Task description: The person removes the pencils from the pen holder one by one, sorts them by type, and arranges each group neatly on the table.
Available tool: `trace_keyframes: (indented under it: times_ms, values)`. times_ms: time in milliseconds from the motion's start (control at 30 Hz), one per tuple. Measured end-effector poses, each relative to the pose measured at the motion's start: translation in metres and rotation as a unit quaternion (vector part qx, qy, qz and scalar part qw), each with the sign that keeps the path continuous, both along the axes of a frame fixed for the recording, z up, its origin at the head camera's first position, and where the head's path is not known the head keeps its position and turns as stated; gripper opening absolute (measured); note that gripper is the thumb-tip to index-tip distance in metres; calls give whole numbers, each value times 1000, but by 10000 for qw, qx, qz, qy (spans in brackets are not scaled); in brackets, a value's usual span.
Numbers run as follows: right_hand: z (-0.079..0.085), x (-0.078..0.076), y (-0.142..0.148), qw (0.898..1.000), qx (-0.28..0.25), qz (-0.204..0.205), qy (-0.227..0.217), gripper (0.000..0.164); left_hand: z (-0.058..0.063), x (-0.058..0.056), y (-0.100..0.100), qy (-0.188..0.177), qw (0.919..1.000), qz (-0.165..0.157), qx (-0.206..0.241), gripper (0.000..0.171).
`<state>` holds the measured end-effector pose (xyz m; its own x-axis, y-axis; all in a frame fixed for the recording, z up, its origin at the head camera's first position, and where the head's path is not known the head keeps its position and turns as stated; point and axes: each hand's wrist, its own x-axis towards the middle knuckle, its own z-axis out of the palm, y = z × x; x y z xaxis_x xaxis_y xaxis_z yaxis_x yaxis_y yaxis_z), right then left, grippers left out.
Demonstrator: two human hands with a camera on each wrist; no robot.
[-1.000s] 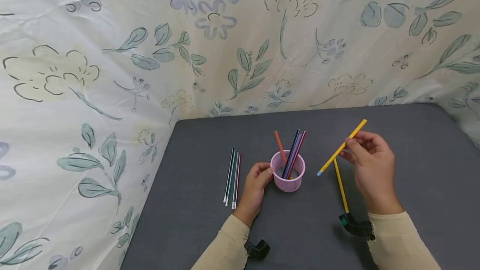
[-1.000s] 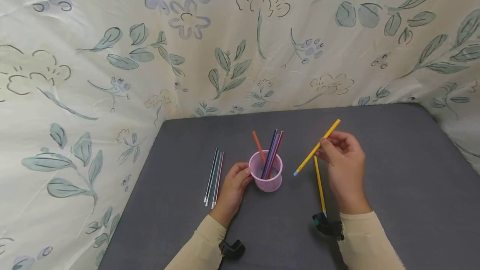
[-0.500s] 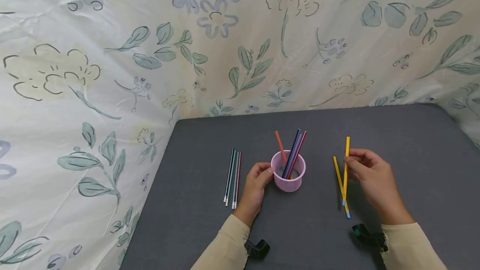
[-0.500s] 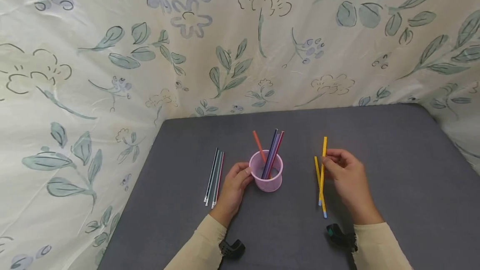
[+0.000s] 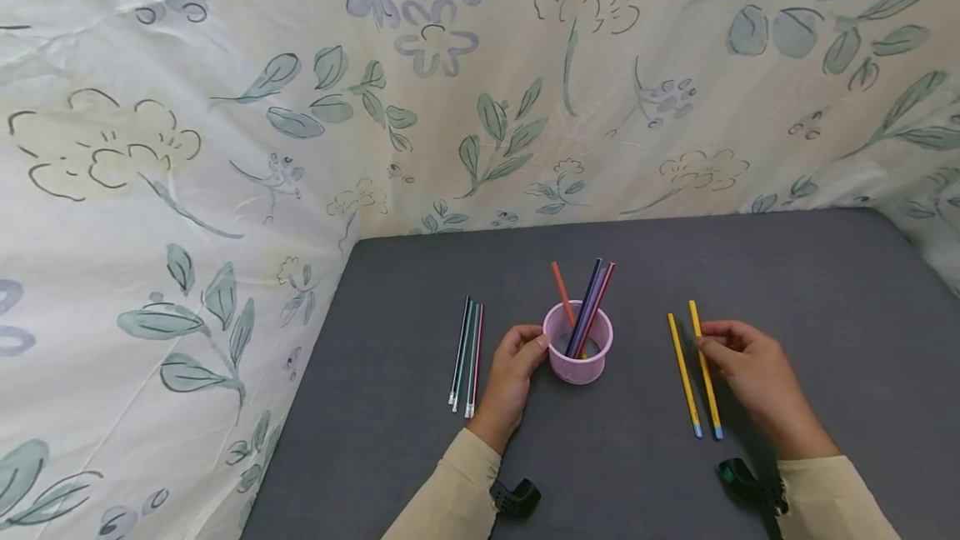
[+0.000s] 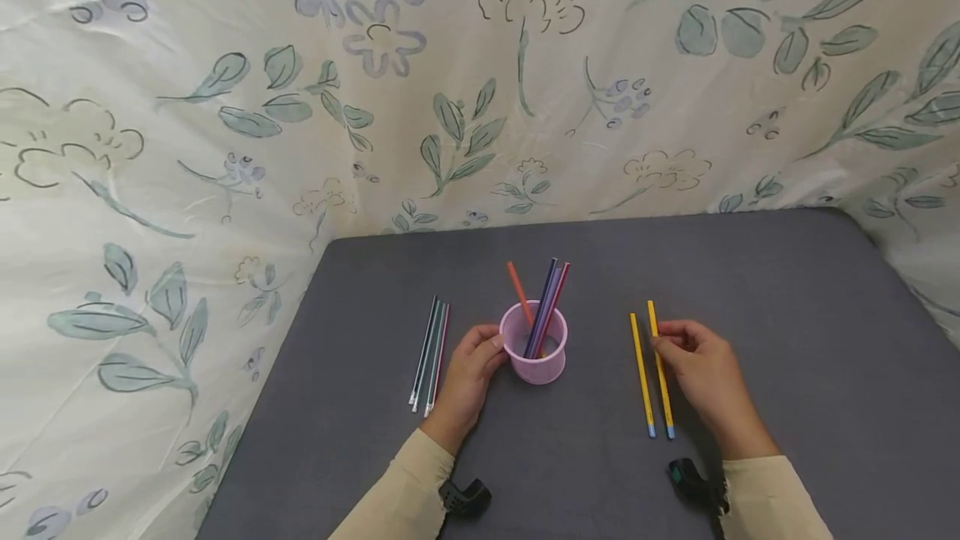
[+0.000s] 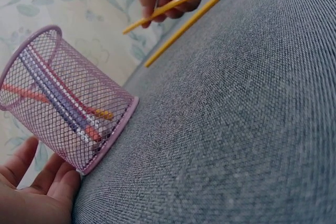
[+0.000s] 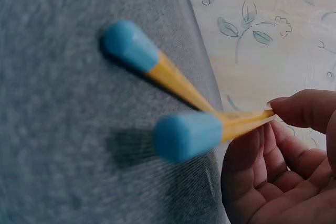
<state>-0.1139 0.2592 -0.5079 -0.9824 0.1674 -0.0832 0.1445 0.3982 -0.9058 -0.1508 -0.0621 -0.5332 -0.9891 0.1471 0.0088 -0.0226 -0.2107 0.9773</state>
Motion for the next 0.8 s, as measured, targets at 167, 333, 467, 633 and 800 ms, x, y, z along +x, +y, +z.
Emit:
trace_keyframes:
  times_ms: [167, 333, 467, 633, 800]
  values:
    - [-4, -1, 1, 9998, 184, -3, 13, 39, 1, 0, 0, 9, 10000, -5, -25, 33]
    - [-4, -1, 0, 9995, 322, 45, 25, 39, 1, 0, 0, -17, 10000, -10, -18, 33]
    - [-3, 0, -1, 9991, 423, 79, 26, 41, 0, -1, 0, -44, 10000, -10, 25, 32]
    - [-3, 0, -2, 9986, 522, 66, -42, 45, 0, -2, 0, -75, 9999, 18, 90, 30]
    - [-2, 0, -2, 9986, 528, 76, -36, 45, 0, -1, 1, -100, 9999, 35, 113, 28]
